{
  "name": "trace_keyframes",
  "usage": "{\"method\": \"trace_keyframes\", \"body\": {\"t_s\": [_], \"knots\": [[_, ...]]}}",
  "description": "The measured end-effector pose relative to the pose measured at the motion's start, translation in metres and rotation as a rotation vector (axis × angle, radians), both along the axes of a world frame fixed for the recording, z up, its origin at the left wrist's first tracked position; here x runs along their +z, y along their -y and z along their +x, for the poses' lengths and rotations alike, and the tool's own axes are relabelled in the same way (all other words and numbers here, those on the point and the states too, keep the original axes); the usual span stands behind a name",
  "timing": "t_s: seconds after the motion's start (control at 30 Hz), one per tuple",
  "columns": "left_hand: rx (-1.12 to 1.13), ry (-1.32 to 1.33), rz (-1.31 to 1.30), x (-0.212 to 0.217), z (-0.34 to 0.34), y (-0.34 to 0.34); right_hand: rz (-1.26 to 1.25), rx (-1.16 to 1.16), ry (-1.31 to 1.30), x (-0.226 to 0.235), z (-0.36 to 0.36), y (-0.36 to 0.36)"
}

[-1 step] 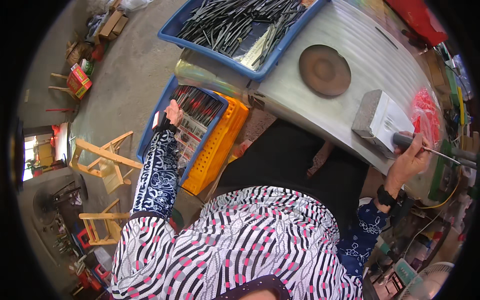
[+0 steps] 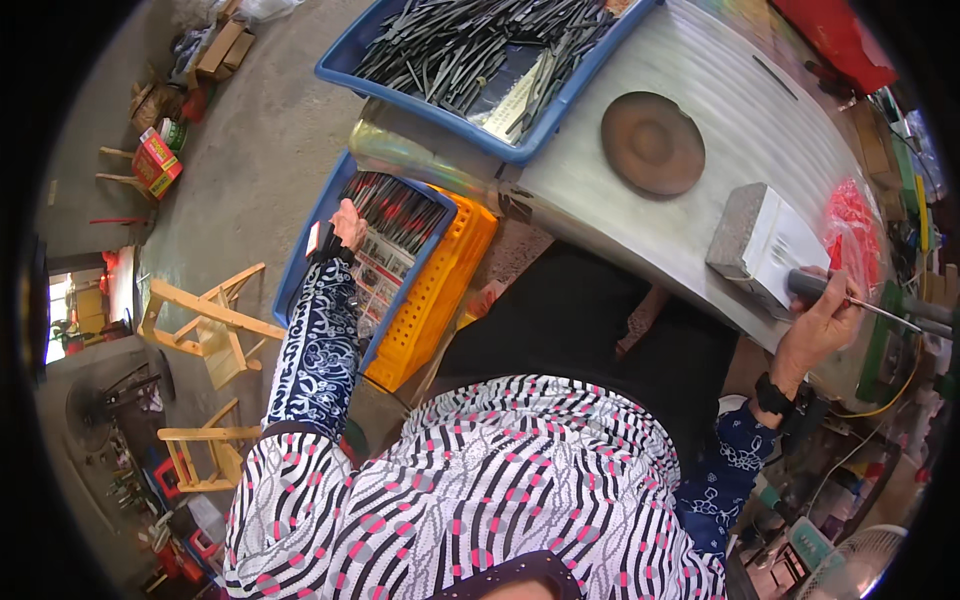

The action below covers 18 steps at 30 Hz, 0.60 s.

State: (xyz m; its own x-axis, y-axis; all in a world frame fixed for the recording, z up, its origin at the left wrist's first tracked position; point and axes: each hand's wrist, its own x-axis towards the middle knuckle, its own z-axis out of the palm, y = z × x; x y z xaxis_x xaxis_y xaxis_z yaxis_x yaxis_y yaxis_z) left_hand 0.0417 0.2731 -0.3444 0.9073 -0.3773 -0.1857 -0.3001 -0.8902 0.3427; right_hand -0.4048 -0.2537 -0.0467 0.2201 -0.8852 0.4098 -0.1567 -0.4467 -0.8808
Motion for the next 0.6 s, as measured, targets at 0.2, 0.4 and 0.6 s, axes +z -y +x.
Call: {"method": "trace_keyframes", "body": {"t_s": [0.2, 0.4, 0.6], "knots": [[-0.484, 0.610, 0.486, -0.049, 0.016, 0.006, 0.006, -0.066, 0.019, 0.009, -0.002, -0.003], [0.078, 0.302, 0.390, -0.009, 0.012, 0.040, 0.005, -0.096, 0.003, 0.014, 0.000, -0.008], [0.044, 0.341, 0.235, 0.010, 0.006, 0.037, -0.002, -0.119, 0.008, 0.014, 0.000, -0.009]]}}
